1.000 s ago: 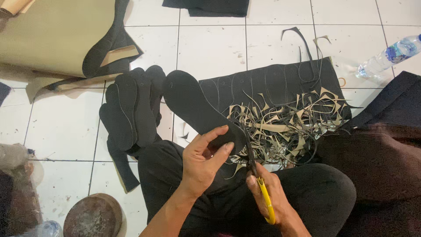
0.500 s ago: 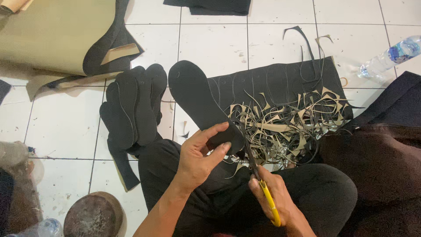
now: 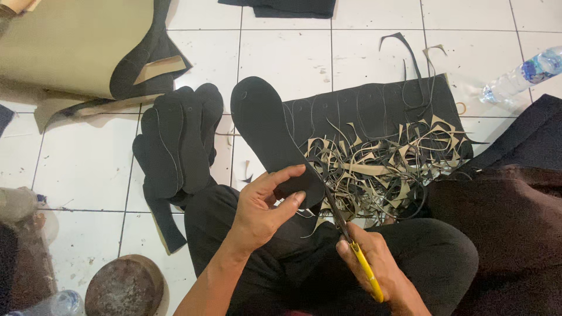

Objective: The person sits on a tiled floor and uses yellow-handled scissors to cut black material into shoe insole shapes. They repeatedly cut along white outlines on the material, separating the insoles from the surrounding sheet and placing the finished pieces aside.

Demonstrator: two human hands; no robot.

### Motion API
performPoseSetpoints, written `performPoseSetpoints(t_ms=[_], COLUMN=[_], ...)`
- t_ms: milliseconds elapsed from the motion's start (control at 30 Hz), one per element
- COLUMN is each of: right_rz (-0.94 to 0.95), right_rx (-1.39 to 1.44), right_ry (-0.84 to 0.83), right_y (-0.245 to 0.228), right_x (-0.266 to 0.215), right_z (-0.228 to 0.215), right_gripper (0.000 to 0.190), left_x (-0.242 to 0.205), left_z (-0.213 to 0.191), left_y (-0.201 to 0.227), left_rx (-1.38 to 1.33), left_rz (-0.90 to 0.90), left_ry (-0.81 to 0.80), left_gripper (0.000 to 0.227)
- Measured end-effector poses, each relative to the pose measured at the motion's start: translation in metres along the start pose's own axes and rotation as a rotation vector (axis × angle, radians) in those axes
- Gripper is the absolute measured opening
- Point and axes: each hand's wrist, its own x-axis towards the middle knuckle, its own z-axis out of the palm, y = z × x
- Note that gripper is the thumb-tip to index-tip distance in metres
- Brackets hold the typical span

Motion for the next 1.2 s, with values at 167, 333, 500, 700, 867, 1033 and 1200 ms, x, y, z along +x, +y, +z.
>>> performPoseSetpoints(t_ms=[167,333,500,700,867,1033,1200], right_rz=[0.018,0.063,0.126,0.168,0.429,0.560,0.640], right_rx=[-0.049,-0.026,0.014,0.011,0.826,0.799,0.745], right_ry=[-0.015,-0.031,-0.039,0.010,0.221,0.387,0.480], right_y=[0.005,0.001,0.005,0.014,0.049,0.068,0.045], right_x=[-0.001,-0.002,-0.002,0.004,0.019,0.021,0.027], right_z=[-0.002,-0.006,-0.004,0.001,0.023,0.027,0.021], right_gripper=[0.040,0.037,0.032,0.032,0.030,0.039,0.039], left_x=[0.001,0.001,0.002,0.003,0.001,-0.006,-0.011], left_z=[-0.002,-0.003,-0.004,-0.005,-0.009,-0.034,-0.086], left_y=[0.005,0.001,0.002,0.005,0.002,-0.006,-0.025], left_rx=[0.101,0.068,0.093,0.088,-0.020,0.012,0.142], left_rz=[-0.003,-0.026,-0.058,-0.027,-0.043,-0.069,0.053], left_ry=[-0.021,-0.027,-0.028,-0.043,-0.057,-0.041,0.151], left_gripper=[0.033,0.034,0.035,0.030,0.031,0.037,0.037])
